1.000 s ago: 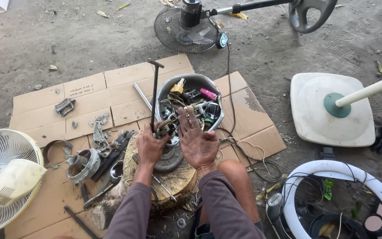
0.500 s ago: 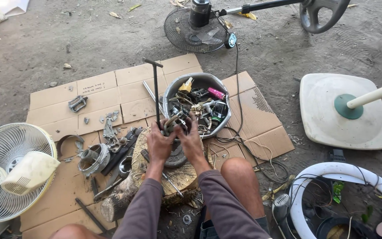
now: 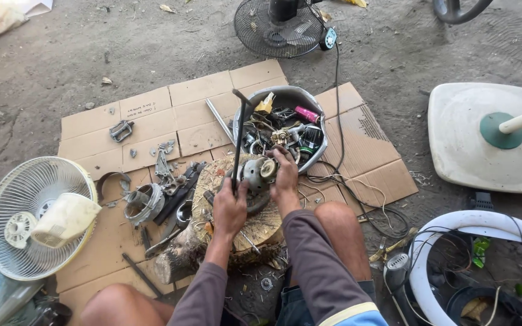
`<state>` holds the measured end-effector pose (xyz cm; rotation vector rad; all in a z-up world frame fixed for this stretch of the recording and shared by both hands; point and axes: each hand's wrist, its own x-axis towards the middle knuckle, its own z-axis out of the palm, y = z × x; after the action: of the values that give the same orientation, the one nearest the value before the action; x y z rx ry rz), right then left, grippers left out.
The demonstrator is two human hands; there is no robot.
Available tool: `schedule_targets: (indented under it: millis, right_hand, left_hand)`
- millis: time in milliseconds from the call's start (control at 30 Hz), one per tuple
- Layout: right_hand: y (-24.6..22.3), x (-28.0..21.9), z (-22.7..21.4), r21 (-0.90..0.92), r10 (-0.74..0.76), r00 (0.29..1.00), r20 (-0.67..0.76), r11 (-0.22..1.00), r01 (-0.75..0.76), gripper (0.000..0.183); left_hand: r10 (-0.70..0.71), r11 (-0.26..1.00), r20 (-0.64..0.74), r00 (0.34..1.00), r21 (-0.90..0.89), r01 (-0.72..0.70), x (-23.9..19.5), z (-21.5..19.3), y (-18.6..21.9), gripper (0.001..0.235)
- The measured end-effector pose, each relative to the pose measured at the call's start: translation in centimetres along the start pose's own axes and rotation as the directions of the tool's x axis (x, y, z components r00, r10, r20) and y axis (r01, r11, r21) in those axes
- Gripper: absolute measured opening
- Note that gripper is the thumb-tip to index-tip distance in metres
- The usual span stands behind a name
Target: The person sits on the ground and uses a hammer and a metal rod to strike and disassemble a cylindrical electrical component, likely a fan motor. They repeatedly hit the object to separate parts and remove internal components, placing the disassembled pieces into a nearby bucket.
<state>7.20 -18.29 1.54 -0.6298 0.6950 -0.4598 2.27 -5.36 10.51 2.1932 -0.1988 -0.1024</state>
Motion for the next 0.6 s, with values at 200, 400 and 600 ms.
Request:
schedule_targets:
  millis: [200, 400, 600]
  right_hand:
    - [-1.9, 0.2, -1.0, -0.409, 0.082, 0.997, 0.0, 0.91, -0.074, 0.041]
    - [-0.9, 0.5, -3.3, -0.93, -0.067, 0.992, -0.109, 0.359, -0.078, 0.073]
    - [-0.1, 0.0, -4.1, -0.963, -0.196, 0.979, -0.058, 0.27, -0.003, 0.052]
  left_hand:
    - [-0.123, 0.991, 0.048, 0.991, 0.065, 0.12, -3.2, -2.0, -3.9, 0.038]
    - [-0.112, 0.987, 0.074, 0.991, 0.125, 0.102, -5.4, -1.7, -7.9, 0.034]
    - [0.003, 0.998, 0.107, 0.994, 0.055, -0.009, -5.5, -1.7, -3.7, 0.039]
